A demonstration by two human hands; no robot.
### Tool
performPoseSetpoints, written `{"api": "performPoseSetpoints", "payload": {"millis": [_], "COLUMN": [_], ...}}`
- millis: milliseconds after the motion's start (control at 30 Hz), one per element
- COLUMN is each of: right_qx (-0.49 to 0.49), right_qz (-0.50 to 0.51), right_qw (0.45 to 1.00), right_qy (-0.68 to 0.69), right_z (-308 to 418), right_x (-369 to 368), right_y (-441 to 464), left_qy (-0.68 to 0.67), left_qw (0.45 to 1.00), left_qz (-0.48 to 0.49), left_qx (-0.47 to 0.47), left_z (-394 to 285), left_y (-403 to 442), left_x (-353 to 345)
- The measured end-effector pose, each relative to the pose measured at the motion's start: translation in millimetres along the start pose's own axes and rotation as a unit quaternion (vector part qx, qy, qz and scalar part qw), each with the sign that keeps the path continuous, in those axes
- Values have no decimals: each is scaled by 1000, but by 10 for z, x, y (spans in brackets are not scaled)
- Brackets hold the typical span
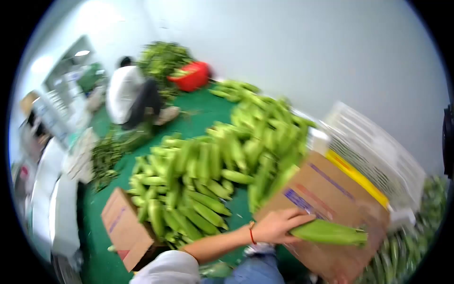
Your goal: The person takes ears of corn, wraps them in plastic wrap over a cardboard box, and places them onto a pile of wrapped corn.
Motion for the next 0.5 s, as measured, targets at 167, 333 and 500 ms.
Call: {"api": "performPoseSetpoints", "payload": {"millis": [167, 333, 500], "right_qx": [-77, -136, 166], "right_qz": [-62, -149, -175], "right_qw": [991, 941, 966], "right_qy": [-87, 271, -96], "right_z": [605, 1004, 1003], "right_x": [83, 310, -402], "right_y": [-149, 289, 1202], "left_qy": [28, 23, 92], "left_qw": [982, 970, 989], "left_qz": [76, 223, 35], "left_qx": [-173, -95, -110], "left_z": [40, 141, 2], "left_y": [508, 723, 586], "left_x": [-871, -1066, -871]}}
Point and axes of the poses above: each hand's wrist, its own y-axis towards the middle knuckle, its own x-axis out of the back of the hand, z = x × y, the point moved 2 cm from there along y, towards the middle knuckle, and after that the axes turned 9 degrees about -z, right-handed, at the moved point
